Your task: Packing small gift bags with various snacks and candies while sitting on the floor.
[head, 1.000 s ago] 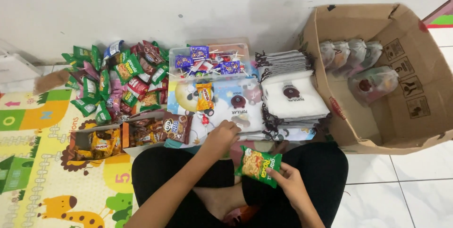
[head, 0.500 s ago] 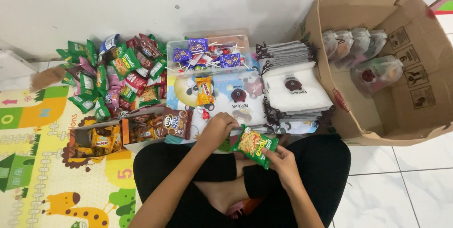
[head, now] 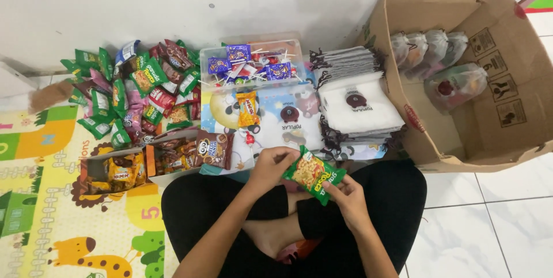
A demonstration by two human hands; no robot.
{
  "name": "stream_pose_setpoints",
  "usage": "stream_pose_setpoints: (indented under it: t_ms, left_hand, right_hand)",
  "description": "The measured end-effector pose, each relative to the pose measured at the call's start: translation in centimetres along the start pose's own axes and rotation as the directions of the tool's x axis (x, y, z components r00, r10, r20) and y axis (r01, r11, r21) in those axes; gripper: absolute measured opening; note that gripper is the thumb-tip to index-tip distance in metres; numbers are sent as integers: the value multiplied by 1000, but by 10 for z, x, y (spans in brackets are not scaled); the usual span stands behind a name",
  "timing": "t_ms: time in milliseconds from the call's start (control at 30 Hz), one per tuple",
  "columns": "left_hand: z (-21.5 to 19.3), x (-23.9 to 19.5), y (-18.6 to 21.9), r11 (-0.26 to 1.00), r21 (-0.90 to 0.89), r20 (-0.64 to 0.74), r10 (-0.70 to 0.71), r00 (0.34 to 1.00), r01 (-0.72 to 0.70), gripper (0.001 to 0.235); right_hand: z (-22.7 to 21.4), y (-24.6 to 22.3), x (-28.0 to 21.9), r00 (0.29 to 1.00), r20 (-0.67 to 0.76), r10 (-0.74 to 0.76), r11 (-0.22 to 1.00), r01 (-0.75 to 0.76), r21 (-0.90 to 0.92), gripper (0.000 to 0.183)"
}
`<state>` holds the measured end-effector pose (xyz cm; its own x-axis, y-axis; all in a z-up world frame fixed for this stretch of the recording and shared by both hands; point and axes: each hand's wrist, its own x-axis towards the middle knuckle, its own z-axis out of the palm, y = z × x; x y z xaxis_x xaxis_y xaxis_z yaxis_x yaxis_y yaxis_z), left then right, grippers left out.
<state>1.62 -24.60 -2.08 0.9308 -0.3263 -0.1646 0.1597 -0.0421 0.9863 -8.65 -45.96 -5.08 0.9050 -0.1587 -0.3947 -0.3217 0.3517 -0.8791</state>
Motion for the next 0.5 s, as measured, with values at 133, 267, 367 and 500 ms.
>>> stream_pose_setpoints:
  t_ms: [133,267,367,500]
  left_hand:
    - [4,-7,-6,999,-33,-33,28,999,-29,24]
    - [17,-17,5,922,312,-208,301,930,-229,16]
    - [19,-24,20,885,367,-198,376,905,-287,13]
    - [18,-29,19,975,87,-125,215,969,-205,15]
  right_hand:
    - [-1,6,0,999,32,-28,1000,28,11,29]
    - [2,9,-3,994,32,-102,992,104,-73,27]
    - [-2,13,-3,989,82,-125,991,128,-35,27]
    - [-8,26,-3,989,133,-72,992,56,117,40]
